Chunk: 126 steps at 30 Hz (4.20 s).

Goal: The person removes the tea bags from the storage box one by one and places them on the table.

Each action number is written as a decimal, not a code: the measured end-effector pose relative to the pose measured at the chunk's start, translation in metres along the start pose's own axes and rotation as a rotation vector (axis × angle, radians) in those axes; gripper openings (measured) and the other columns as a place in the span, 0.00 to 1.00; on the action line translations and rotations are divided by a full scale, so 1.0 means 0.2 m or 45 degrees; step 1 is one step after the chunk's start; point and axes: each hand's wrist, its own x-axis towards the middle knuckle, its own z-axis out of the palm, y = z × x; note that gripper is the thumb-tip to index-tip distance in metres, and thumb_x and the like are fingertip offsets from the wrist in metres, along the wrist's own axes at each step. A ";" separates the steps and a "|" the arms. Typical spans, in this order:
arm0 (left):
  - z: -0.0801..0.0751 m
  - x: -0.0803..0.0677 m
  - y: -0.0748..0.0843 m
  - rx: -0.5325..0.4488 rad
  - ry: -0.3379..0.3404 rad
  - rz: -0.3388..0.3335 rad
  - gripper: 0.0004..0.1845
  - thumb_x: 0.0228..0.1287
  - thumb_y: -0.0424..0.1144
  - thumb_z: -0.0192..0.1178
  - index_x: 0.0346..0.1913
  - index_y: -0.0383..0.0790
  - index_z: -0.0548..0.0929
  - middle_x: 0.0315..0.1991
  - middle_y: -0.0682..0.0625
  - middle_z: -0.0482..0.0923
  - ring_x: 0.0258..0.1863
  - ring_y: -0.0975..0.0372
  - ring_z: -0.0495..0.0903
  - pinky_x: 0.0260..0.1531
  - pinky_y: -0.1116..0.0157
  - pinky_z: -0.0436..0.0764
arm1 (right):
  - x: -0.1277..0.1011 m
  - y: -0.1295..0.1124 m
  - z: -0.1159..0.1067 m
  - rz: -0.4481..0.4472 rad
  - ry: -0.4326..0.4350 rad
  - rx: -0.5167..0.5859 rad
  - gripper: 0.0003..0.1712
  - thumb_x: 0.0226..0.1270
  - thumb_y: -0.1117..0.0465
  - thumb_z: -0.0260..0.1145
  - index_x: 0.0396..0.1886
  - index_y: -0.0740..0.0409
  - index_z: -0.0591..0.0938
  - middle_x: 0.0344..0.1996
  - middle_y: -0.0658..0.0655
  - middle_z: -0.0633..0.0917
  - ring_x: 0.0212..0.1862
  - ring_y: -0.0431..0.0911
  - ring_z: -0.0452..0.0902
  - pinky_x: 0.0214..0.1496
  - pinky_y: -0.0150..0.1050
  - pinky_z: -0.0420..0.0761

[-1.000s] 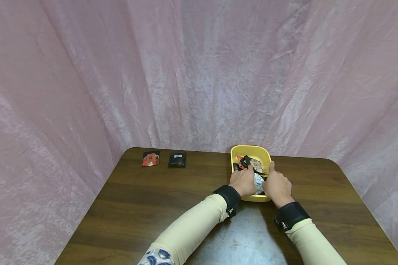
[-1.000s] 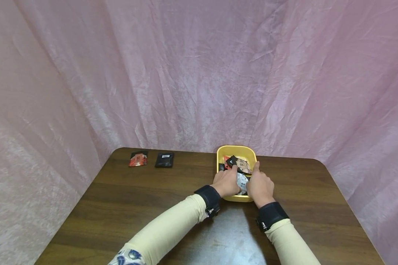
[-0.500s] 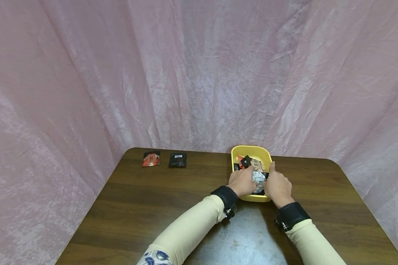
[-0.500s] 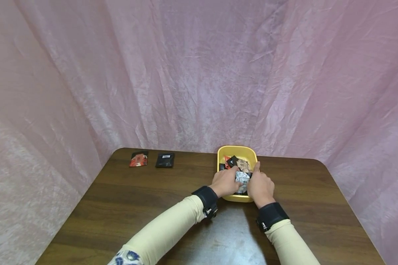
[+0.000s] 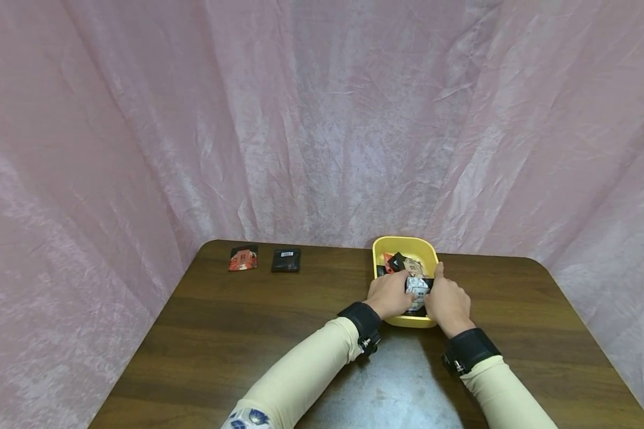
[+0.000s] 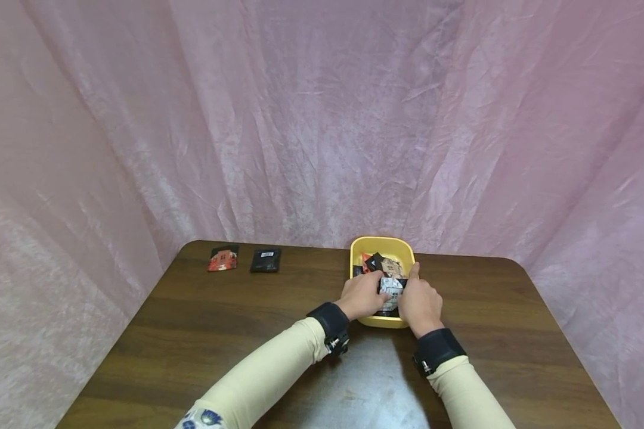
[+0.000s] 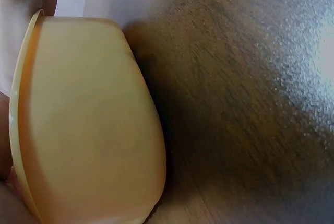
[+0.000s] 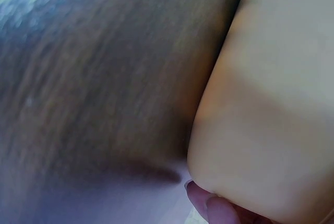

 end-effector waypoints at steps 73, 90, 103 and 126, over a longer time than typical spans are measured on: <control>-0.28 -0.23 -0.76 0.423 0.216 -0.076 0.22 0.67 0.30 0.71 0.63 0.38 0.84 0.46 0.41 0.91 0.44 0.50 0.92 0.46 0.56 0.91 | -0.01 -0.01 0.01 -0.009 0.044 0.001 0.55 0.67 0.59 0.65 0.86 0.70 0.47 0.45 0.78 0.86 0.36 0.68 0.86 0.30 0.57 0.80; -0.27 -0.13 -0.83 0.509 0.089 -0.072 0.13 0.75 0.29 0.64 0.57 0.40 0.89 0.49 0.42 0.92 0.46 0.50 0.93 0.44 0.54 0.92 | -0.01 0.00 0.02 -0.015 0.067 0.002 0.54 0.67 0.60 0.65 0.85 0.71 0.48 0.44 0.77 0.87 0.36 0.68 0.86 0.30 0.57 0.80; -0.30 -0.09 -0.86 0.403 -0.046 -0.108 0.14 0.69 0.34 0.72 0.55 0.38 0.89 0.49 0.42 0.92 0.49 0.50 0.92 0.50 0.55 0.91 | -0.01 0.00 0.02 -0.005 0.067 -0.007 0.55 0.66 0.60 0.66 0.86 0.70 0.48 0.42 0.76 0.87 0.34 0.65 0.85 0.29 0.56 0.80; -0.31 -0.10 -0.91 0.409 -0.064 -0.062 0.22 0.66 0.32 0.71 0.63 0.40 0.86 0.53 0.41 0.91 0.53 0.48 0.91 0.53 0.51 0.89 | -0.02 -0.01 0.01 0.004 0.068 -0.014 0.55 0.69 0.58 0.66 0.86 0.69 0.48 0.43 0.76 0.87 0.35 0.66 0.86 0.30 0.56 0.80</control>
